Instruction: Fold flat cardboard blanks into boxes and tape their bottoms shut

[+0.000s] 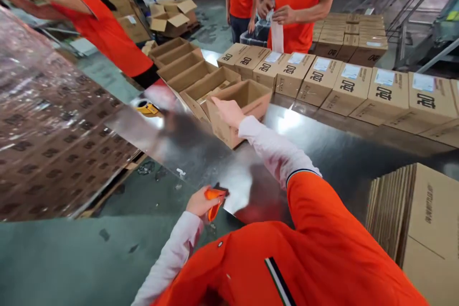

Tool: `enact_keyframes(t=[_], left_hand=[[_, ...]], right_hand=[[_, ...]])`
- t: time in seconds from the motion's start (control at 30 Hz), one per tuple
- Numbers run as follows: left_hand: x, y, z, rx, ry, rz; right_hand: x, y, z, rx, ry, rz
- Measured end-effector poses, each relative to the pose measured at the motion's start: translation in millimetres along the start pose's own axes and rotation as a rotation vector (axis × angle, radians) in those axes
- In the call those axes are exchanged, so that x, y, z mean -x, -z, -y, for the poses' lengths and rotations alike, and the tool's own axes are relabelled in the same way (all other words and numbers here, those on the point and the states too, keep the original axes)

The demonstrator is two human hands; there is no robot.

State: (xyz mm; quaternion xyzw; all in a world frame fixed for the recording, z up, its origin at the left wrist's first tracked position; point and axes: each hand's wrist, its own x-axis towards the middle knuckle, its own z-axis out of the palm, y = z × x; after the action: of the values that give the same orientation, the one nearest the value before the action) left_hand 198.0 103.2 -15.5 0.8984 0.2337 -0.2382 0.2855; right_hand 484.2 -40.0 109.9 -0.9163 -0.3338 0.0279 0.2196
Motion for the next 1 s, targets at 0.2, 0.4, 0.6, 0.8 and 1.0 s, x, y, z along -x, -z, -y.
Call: enact_keyframes(t=[0.2, 0.4, 0.6, 0.8, 1.0], left_hand=[[6, -19.3, -17, 0.023, -0.014, 0.065], [45, -42.1, -23, 0.174, -0.04, 0.027], [97, -60.8, 48, 0.269, 0.17, -0.051], [135, -68.4, 116, 0.247, 0.405, -0.156], [129, -80.1, 139, 0.205, 0.437, -0.16]], right_hand=[[29, -47, -25, 0.223, 0.054, 0.067], [32, -43, -28, 0.247, 0.419, 0.295], [73, -107, 87, 0.095, 0.784, 0.59], [-31, -160, 209, -0.134, 0.605, 0.526], [-113, -139, 211, -0.178, 0.602, 0.204]])
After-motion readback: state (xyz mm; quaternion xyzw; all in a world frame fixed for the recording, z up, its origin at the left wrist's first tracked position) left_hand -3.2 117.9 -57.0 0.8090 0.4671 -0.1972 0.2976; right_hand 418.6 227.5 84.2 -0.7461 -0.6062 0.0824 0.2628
